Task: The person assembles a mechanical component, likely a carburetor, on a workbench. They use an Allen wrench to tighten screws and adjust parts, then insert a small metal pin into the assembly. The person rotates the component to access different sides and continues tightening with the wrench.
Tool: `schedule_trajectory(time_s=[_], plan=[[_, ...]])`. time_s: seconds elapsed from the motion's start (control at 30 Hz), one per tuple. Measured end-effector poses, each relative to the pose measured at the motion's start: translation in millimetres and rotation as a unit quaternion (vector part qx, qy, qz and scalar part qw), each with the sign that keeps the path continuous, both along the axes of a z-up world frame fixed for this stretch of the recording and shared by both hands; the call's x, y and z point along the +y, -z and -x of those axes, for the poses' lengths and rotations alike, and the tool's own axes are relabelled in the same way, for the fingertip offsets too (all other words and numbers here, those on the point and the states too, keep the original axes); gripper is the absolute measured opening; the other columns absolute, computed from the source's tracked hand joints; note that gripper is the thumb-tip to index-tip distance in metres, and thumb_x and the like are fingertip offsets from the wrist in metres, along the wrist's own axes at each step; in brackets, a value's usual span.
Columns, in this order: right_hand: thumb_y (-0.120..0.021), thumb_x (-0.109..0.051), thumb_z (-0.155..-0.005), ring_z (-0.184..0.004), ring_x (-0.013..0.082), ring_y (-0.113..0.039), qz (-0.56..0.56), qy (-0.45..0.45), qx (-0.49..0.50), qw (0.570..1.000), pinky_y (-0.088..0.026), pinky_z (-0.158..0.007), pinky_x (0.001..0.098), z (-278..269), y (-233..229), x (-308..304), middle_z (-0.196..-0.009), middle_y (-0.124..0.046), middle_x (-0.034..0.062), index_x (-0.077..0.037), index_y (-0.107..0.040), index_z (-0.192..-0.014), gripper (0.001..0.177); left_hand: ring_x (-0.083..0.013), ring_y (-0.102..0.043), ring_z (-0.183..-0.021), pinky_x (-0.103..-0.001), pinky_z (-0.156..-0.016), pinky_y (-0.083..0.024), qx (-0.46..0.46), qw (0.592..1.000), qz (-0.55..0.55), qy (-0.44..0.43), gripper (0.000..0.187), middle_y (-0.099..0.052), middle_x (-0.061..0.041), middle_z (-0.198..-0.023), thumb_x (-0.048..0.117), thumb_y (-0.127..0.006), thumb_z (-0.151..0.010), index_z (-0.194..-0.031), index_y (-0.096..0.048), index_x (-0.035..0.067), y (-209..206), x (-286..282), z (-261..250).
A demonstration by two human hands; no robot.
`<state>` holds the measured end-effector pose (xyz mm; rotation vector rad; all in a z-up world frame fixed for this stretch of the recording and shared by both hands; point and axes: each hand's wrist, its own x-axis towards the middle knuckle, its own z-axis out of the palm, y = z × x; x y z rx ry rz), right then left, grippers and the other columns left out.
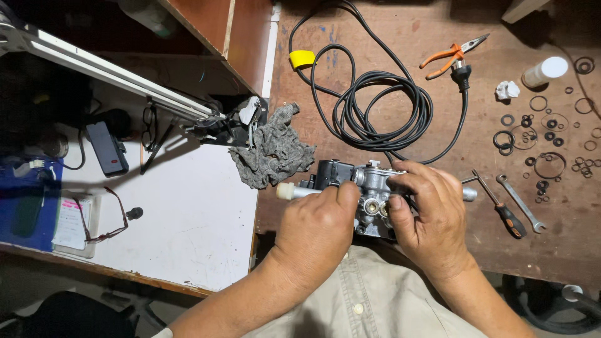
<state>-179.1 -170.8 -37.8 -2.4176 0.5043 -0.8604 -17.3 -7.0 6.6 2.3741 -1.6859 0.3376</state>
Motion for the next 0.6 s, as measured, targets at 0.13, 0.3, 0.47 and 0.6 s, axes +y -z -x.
schedule_trajectory(time_s=[0.13,0.3,0.47,0.6], plan=[[-0.063,-0.042,-0.121,-0.130,0.0363,-0.082,-0.003,0.001,-0.001,1.000,-0.052,-0.122,0.0516,-1.3,-1.8,0.8,-0.139,-0.084,0.0134,-0.013,-0.078,-0.133,0.035,-0.0262,-0.074,-0.065,-0.039,-0.060,-0.058,0.020,0.998,0.060,0.031,0.021,-0.066,-0.001,-0.076,0.011,-0.076,-0.091,-0.113,-0.075,0.013,-4.5,-1.2,-9.4],[-0.062,-0.042,-0.121,-0.132,0.0359,-0.082,0.001,0.001,0.001,1.000,-0.052,-0.122,0.0514,-0.8,-2.4,0.8,-0.141,-0.084,0.0140,-0.012,-0.078,-0.134,0.036,-0.0254,-0.073,-0.077,-0.038,-0.068,-0.056,0.040,0.993,0.092,0.064,0.019,-0.065,-0.001,-0.086,0.017,-0.078,-0.099,-0.117,-0.077,0.016,-7.0,-0.9,-21.0],[-0.062,-0.040,-0.121,-0.131,0.0367,-0.082,0.003,-0.001,-0.003,1.000,-0.052,-0.121,0.0518,-0.9,-2.1,0.5,-0.140,-0.084,0.0147,-0.011,-0.078,-0.134,0.035,-0.0266,-0.071,-0.074,-0.039,-0.068,-0.056,0.048,0.985,0.142,0.086,0.009,-0.066,-0.004,-0.086,0.014,-0.081,-0.105,-0.114,-0.081,0.013,-4.9,0.5,-17.3],[-0.061,-0.042,-0.122,-0.130,0.0363,-0.082,0.004,-0.002,-0.007,1.000,-0.052,-0.121,0.0515,-1.0,-2.3,1.1,-0.139,-0.085,0.0147,-0.011,-0.077,-0.133,0.037,-0.0254,-0.069,-0.075,-0.039,-0.068,-0.054,0.038,0.988,0.133,0.072,0.011,-0.064,-0.002,-0.089,0.014,-0.081,-0.105,-0.115,-0.081,0.014,-5.7,2.0,-15.6]])
